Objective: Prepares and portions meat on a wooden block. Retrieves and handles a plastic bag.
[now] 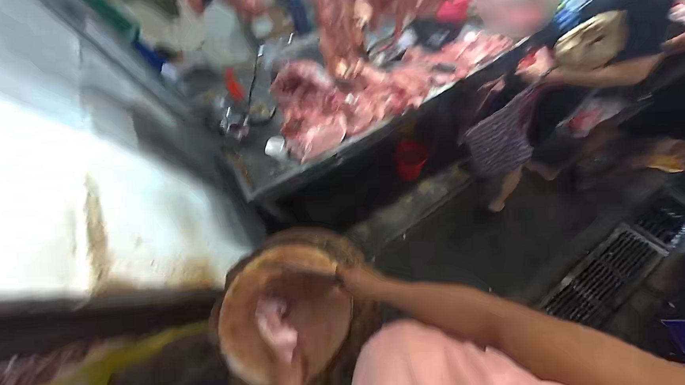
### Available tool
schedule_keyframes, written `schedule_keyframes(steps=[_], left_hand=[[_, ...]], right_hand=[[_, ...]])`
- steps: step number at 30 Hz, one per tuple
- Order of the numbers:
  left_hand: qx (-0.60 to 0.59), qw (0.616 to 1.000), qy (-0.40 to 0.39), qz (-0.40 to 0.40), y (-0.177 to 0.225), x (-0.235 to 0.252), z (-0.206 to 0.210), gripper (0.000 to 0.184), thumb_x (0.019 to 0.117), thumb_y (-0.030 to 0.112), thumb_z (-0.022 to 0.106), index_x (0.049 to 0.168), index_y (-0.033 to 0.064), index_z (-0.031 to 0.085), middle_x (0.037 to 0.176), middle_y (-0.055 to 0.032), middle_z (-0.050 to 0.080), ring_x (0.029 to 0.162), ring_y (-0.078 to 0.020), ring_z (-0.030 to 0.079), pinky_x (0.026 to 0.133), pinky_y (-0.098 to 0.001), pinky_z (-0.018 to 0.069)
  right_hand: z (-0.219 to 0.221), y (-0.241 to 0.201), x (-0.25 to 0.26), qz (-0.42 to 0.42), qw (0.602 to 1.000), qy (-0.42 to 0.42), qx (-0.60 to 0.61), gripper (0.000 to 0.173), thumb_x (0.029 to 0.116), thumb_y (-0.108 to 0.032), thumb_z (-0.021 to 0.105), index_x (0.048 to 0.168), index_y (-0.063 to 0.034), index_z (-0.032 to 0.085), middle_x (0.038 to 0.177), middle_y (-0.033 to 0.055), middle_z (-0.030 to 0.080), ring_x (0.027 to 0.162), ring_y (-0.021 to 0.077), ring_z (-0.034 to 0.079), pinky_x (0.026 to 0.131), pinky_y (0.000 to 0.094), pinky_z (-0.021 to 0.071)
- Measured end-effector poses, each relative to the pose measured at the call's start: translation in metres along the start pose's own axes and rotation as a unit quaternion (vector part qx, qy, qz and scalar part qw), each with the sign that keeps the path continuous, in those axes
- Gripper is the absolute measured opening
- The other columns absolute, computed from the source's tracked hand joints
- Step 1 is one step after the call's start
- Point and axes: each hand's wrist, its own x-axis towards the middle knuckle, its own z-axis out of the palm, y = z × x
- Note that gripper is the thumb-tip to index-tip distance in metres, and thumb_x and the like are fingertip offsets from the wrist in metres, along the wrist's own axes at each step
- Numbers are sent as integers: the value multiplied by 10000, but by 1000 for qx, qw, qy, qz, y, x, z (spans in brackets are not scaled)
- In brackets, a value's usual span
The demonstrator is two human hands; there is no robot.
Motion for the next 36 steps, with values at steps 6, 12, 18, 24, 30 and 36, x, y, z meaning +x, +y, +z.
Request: schedule_keyframes(steps=[6,12,18,24,30,36], left_hand=[[-18,998,28,61,26,18,-7,680,986,335,663,1512,-21,421,1373,-260,600,1240,-370,625,1061,-571,505],[1,998,-55,-21,38,-12,-36,670,990,385,638,1504,12,426,1334,-231,630,1230,-362,633,1053,-582,500],[44,989,-131,-59,20,-18,-20,556,1029,390,556,1420,-1,492,1218,-248,659,1054,-380,686,906,-592,548],[41,990,-114,-73,25,-16,-6,555,1006,351,590,1407,-22,499,1257,-254,654,1162,-400,659,977,-621,525],[32,986,-146,-76,23,-11,-10,451,1004,339,583,1283,-16,584,1223,-243,660,1144,-400,660,952,-623,533],[47,981,-174,-78,23,-4,-17,489,988,321,599,1322,-34,549,1221,-250,654,1125,-398,667,939,-612,546]], right_hand=[[-10,-7,20,10,996,70,-52,517,1000,-371,602,1429,-103,494,1150,181,706,1022,374,714,874,633,581],[-18,-12,28,23,996,32,-86,430,995,-251,597,1364,-50,504,1071,191,687,958,361,700,843,596,570],[-42,-20,42,36,991,3,-131,364,924,-231,670,1226,-38,601,993,192,695,880,362,705,792,616,570],[-29,-50,21,-1,990,49,-134,443,1003,-444,636,1207,-51,620,962,164,679,881,333,681,806,580,559],[5,-88,-16,-133,987,47,-76,392,1016,-435,587,1249,-121,616,811,32,682,683,169,686,674,408,611],[66,-93,17,-56,985,-8,-166,428,1032,-472,510,1272,-125,582,882,88,693,807,273,705,734,507,590]])
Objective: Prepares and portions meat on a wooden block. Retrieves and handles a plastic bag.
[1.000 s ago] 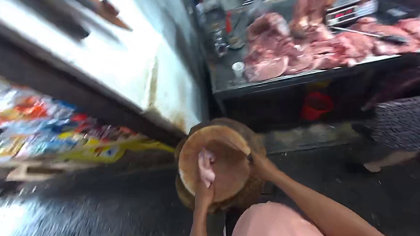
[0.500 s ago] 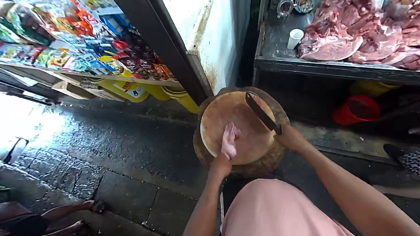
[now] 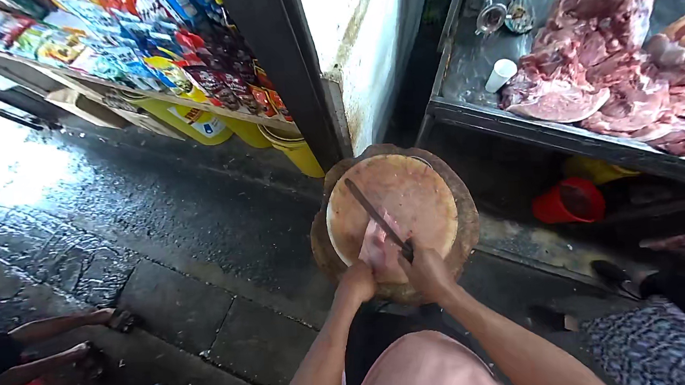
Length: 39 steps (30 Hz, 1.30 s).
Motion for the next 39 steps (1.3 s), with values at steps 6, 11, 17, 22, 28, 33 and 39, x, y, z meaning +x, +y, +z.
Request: schedule_keyframes(steps=[6,11,17,22,28,33,39], left_hand=[[-3,1000,7,1,1,-8,3,493,1019,318,551,1356,-41,518,1254,-256,643,1169,-401,650,971,-613,525],[0,1000,21,2,-3,-3,6,474,1020,335,545,1317,-35,546,1242,-248,650,1146,-394,663,951,-604,538],[-19,999,31,39,-6,-7,6,465,1023,340,566,1274,-51,575,1210,-262,656,1148,-406,654,968,-620,519],[-17,999,25,11,-1,-9,5,547,1028,355,553,1377,-62,500,1262,-266,640,1183,-404,646,984,-615,522],[-15,999,15,25,-4,-4,5,492,1023,335,565,1336,-43,540,1248,-255,646,1174,-400,649,978,-610,523],[-18,1000,12,17,2,-15,-4,471,1023,326,561,1330,-32,555,1234,-262,651,1124,-409,664,935,-621,535],[-85,994,56,45,-16,-12,13,452,1000,329,590,1297,-11,589,1161,-239,681,1054,-382,688,911,-611,548]], right_hand=[[21,23,-2,21,999,-9,-34,450,1038,-501,488,1275,-131,582,890,91,705,844,284,719,759,512,593],[-4,23,-17,-25,999,36,7,441,1029,-479,540,1269,-115,603,834,72,680,753,240,686,712,464,584],[-78,-34,-50,-152,971,154,102,367,1004,-398,613,1153,-67,662,743,33,636,617,148,615,605,374,561],[-145,-99,-82,-384,848,282,233,316,1048,-398,570,1071,-88,624,708,-18,620,532,105,605,452,331,565],[-56,-63,-38,-356,855,317,206,280,1011,-304,596,987,-27,628,701,39,649,581,142,646,535,372,596],[-5,-11,6,47,996,-5,-76,472,1050,-484,464,1274,-87,584,999,158,717,948,353,727,801,584,589],[-52,-18,-13,6,999,41,-25,420,1041,-491,511,1144,-98,615,839,95,675,785,273,698,717,507,583]])
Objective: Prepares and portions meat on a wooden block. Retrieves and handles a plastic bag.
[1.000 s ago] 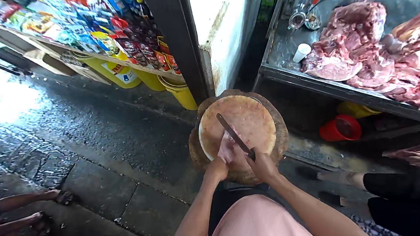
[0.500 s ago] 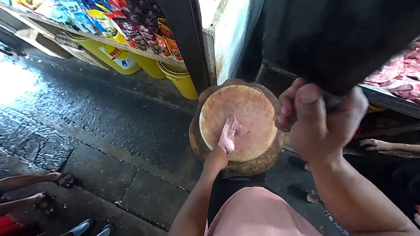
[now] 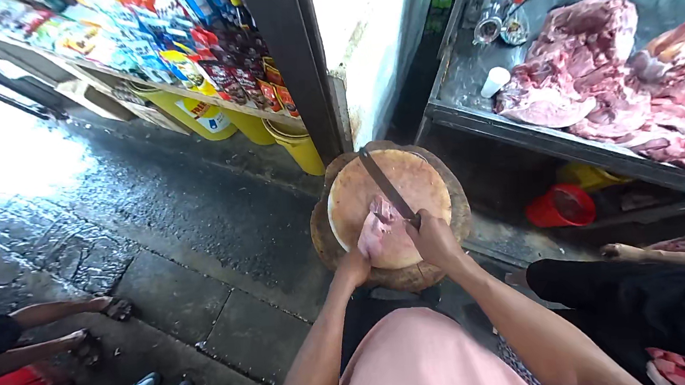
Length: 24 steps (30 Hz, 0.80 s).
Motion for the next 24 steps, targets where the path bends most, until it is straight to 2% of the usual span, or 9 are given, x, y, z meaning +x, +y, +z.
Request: schedule_keyframes(steps=[4,7,8,9,12,15,19,21,24], left_hand=[[-71,997,19,-17,-24,-24,-10,478,1012,381,585,1358,51,559,1146,-190,687,1017,-329,692,906,-580,559],[-104,992,41,-54,-31,-43,-20,467,1008,386,578,1350,75,515,999,-155,671,766,-280,680,699,-508,585],[-104,992,53,-53,-27,-47,-25,460,1011,384,575,1349,79,507,988,-146,666,753,-269,677,682,-494,587],[-94,992,66,-42,-20,-49,-32,459,1016,376,569,1361,80,501,1024,-145,669,804,-268,687,717,-494,591],[-34,996,76,9,13,-39,-46,526,1040,337,563,1459,34,464,1282,-205,646,1186,-339,648,1019,-560,519],[69,994,82,18,38,3,-36,490,1005,294,593,1402,14,531,1327,-223,629,1227,-388,628,1012,-620,512],[124,988,91,-20,44,29,-16,548,925,276,642,1388,15,509,1277,-235,648,1132,-428,669,866,-656,561],[127,989,74,-16,45,26,-19,493,967,325,604,1373,49,551,1299,-209,649,1153,-409,664,880,-650,556],[141,988,60,-25,42,31,-19,483,943,301,627,1359,61,574,1288,-208,657,1159,-418,657,884,-669,545]], right_hand=[[6,-6,-7,-33,999,-30,21,411,1035,-490,516,1168,-113,613,825,71,664,757,245,681,700,485,580],[42,16,8,-11,996,-82,-33,436,1035,-500,494,1167,-99,602,895,120,685,856,316,710,741,552,587],[51,25,13,9,995,-85,-42,439,1030,-504,498,1155,-98,604,912,132,692,881,331,715,746,566,587],[54,32,14,27,996,-76,-42,444,1029,-511,497,1155,-99,606,916,134,697,888,334,719,748,567,588],[40,45,18,60,997,-45,-2,452,1033,-478,522,1180,-63,623,938,160,701,885,341,714,779,573,580],[14,53,31,44,998,-43,7,462,1030,-499,535,1136,-61,634,914,144,677,863,317,688,778,557,559],[-48,13,8,-22,999,-5,28,393,1033,-442,578,1076,-58,650,828,115,644,766,273,655,731,516,551],[-83,-20,-14,-84,991,52,92,333,1035,-400,598,1079,-75,656,742,91,635,642,248,643,631,497,565],[-124,-71,-43,-285,909,188,240,283,1050,-383,556,1038,-111,631,633,10,606,464,151,593,409,361,542]])
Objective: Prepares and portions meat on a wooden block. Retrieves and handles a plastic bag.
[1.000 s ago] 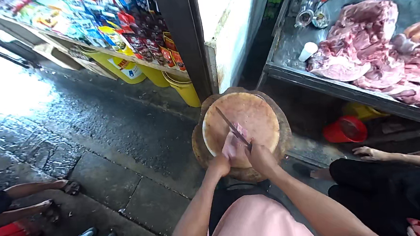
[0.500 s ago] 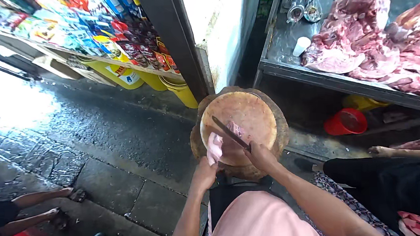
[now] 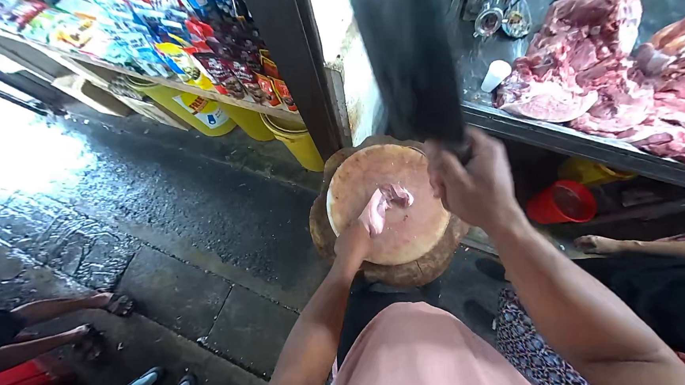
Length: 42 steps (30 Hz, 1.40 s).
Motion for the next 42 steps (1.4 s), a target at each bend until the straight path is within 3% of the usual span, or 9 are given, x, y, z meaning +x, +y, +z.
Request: schedule_keyframes(steps=[4,6,9,16,20,27,35,38,42], left_hand=[[5,1000,1,-13,4,-1,-1,435,977,297,578,1350,72,572,1273,-198,664,1148,-407,666,867,-643,560],[5,1000,-2,-21,7,-3,-3,463,981,281,581,1388,65,533,1287,-205,651,1138,-410,669,854,-634,569],[2,999,-1,-43,9,-11,-1,613,924,229,653,1459,7,452,1277,-249,644,1119,-451,663,844,-664,557],[-30,997,63,-21,5,-14,-5,453,968,227,594,1389,66,549,1223,-198,687,1102,-401,685,857,-626,565],[-32,997,57,27,0,4,-5,545,976,211,603,1460,46,416,1229,-225,662,1120,-415,675,892,-623,562],[-105,987,31,116,-26,7,-6,462,999,264,632,1349,-27,553,1215,-239,670,1163,-378,658,1017,-574,517],[-12,996,38,81,-24,4,-8,453,1057,278,527,1443,41,519,1336,-225,614,1186,-406,642,971,-600,540],[-9,997,30,77,-26,8,-6,467,1052,255,530,1470,54,486,1368,-222,595,1184,-404,646,955,-600,549],[1,997,40,66,-27,1,-10,476,990,141,555,1443,16,485,1331,-248,607,1132,-435,661,897,-629,560]], right_hand=[[40,8,3,-184,972,123,75,279,1069,-304,483,956,-69,582,664,30,603,519,172,611,444,406,555],[78,91,-41,-34,996,44,-70,286,1018,-313,563,1057,-40,638,722,52,647,599,173,643,552,402,584],[106,163,-72,266,896,-218,-283,476,1048,-491,456,1261,-86,589,957,141,722,911,331,734,784,556,597],[72,193,-66,320,882,-241,-248,446,1020,-483,543,1129,-59,631,912,145,683,867,320,698,781,559,569],[62,186,-67,286,904,-226,-223,436,1024,-500,547,1093,-79,636,833,98,650,778,267,667,730,509,560],[36,77,-31,195,957,-133,-166,338,1027,-406,620,1054,-70,644,706,68,589,619,216,596,612,462,532],[43,-29,-6,-206,969,126,48,238,1073,-297,518,1019,-70,566,681,3,599,534,138,617,456,376,572],[100,76,-66,-14,994,43,-104,296,996,-308,612,1052,-19,641,726,54,664,619,164,667,588,394,608],[126,156,-83,335,866,-257,-268,479,1035,-458,511,1231,-31,607,1050,186,706,985,357,717,852,581,582]])
